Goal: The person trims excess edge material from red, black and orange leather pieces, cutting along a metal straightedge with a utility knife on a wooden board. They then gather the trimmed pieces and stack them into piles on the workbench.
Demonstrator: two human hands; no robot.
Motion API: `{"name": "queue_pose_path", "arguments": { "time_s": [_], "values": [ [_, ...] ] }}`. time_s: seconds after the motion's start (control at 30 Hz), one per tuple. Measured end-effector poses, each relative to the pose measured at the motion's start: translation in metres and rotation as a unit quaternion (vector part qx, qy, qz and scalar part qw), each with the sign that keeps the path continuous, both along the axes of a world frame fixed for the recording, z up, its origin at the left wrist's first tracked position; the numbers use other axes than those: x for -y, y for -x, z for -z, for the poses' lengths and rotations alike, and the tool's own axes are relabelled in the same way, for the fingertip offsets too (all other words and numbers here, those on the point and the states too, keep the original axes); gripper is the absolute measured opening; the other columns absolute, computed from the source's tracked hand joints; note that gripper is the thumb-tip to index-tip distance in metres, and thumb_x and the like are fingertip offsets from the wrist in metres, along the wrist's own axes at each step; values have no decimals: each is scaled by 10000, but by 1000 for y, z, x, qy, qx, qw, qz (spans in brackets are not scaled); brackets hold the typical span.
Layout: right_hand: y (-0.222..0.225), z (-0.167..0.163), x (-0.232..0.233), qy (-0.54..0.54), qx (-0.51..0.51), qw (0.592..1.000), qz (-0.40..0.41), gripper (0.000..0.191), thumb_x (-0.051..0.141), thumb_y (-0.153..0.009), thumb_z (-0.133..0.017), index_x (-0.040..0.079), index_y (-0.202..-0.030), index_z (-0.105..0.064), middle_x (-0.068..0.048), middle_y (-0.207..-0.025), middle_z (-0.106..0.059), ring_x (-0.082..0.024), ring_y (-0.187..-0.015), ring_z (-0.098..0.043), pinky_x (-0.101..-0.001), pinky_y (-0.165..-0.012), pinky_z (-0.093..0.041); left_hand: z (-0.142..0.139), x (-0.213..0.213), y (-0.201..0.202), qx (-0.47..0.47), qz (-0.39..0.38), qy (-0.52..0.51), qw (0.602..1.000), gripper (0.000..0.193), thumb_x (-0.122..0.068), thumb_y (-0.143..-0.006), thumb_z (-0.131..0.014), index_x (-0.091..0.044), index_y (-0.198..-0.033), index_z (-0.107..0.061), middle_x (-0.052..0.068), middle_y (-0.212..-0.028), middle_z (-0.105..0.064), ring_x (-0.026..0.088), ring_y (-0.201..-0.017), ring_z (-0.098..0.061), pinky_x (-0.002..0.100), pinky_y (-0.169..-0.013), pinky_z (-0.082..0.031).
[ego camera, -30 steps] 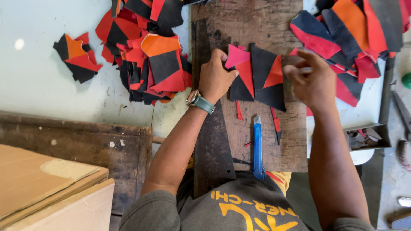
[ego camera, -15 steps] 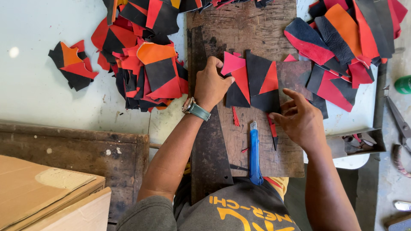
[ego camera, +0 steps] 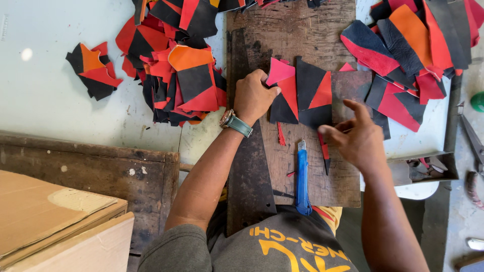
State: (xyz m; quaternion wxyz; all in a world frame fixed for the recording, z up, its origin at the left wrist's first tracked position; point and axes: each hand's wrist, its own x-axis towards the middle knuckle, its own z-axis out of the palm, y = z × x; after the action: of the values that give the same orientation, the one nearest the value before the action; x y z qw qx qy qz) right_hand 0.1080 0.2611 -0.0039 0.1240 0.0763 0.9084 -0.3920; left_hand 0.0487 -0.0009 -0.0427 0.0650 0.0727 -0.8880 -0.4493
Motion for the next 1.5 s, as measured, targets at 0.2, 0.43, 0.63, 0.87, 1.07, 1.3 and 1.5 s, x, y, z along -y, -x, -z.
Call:
{"name": "queue_pose_path", "arguments": {
  "time_s": [0.2,0.43,0.63,0.87,1.07,1.3,1.5],
  "values": [
    [14,11,-12,71,-65,995,11,697,129,-851,-819,18,-1467,-512,-115,-907,-733,-147,-780,-664,-289,-677,-528,2,0,-3,-3,-18,5,1000,295,-205,-749,-860,-8,-779,-643,159,-756,-733,317,-716,-746,410,-657,-585],
    [23,16,-74,85,-36,995,48,428,124,-960,-745,30,-1370,-665,-62,-922,-695,-84,-740,-588,-250,-623,-478,5,-2,-3,-14,-34,-16,999,259,-192,-742,-839,-23,-751,-643,140,-739,-736,298,-695,-751,400,-656,-593],
    [27,26,-75,156,-22,987,19,346,95,-979,-722,24,-1316,-693,-14,-930,-672,-56,-748,-568,-227,-632,-486,7,1,-3,6,-28,-11,1000,270,-203,-736,-843,-23,-739,-641,137,-714,-726,293,-677,-747,399,-659,-593],
    [30,29,-60,154,-15,986,-55,382,77,-935,-737,32,-1311,-689,-13,-900,-647,-72,-730,-570,-240,-638,-487,9,1,-2,0,-24,21,999,300,-215,-724,-852,-16,-736,-628,152,-713,-706,324,-683,-728,426,-634,-572],
    [21,24,-34,65,-52,992,-92,384,125,-900,-776,44,-1271,-718,-19,-856,-685,-74,-743,-571,-247,-683,-495,11,1,-3,-10,-23,15,1000,309,-209,-731,-856,-14,-717,-617,155,-705,-698,318,-674,-727,423,-631,-573],
    [19,14,-23,-1,-51,995,-84,394,171,-887,-782,123,-1275,-731,-12,-836,-713,-80,-735,-629,-265,-719,-522,11,2,-4,5,-20,6,1000,322,-221,-741,-856,-20,-702,-607,154,-684,-698,308,-656,-730,417,-623,-574],
    [19,19,-25,11,-62,995,-76,386,159,-896,-789,100,-1275,-744,-35,-840,-707,-99,-743,-615,-275,-708,-523,6,9,8,12,22,102,994,456,-346,-707,-892,1,-813,-617,199,-747,-700,352,-705,-730,443,-622,-578]
  ]
}}
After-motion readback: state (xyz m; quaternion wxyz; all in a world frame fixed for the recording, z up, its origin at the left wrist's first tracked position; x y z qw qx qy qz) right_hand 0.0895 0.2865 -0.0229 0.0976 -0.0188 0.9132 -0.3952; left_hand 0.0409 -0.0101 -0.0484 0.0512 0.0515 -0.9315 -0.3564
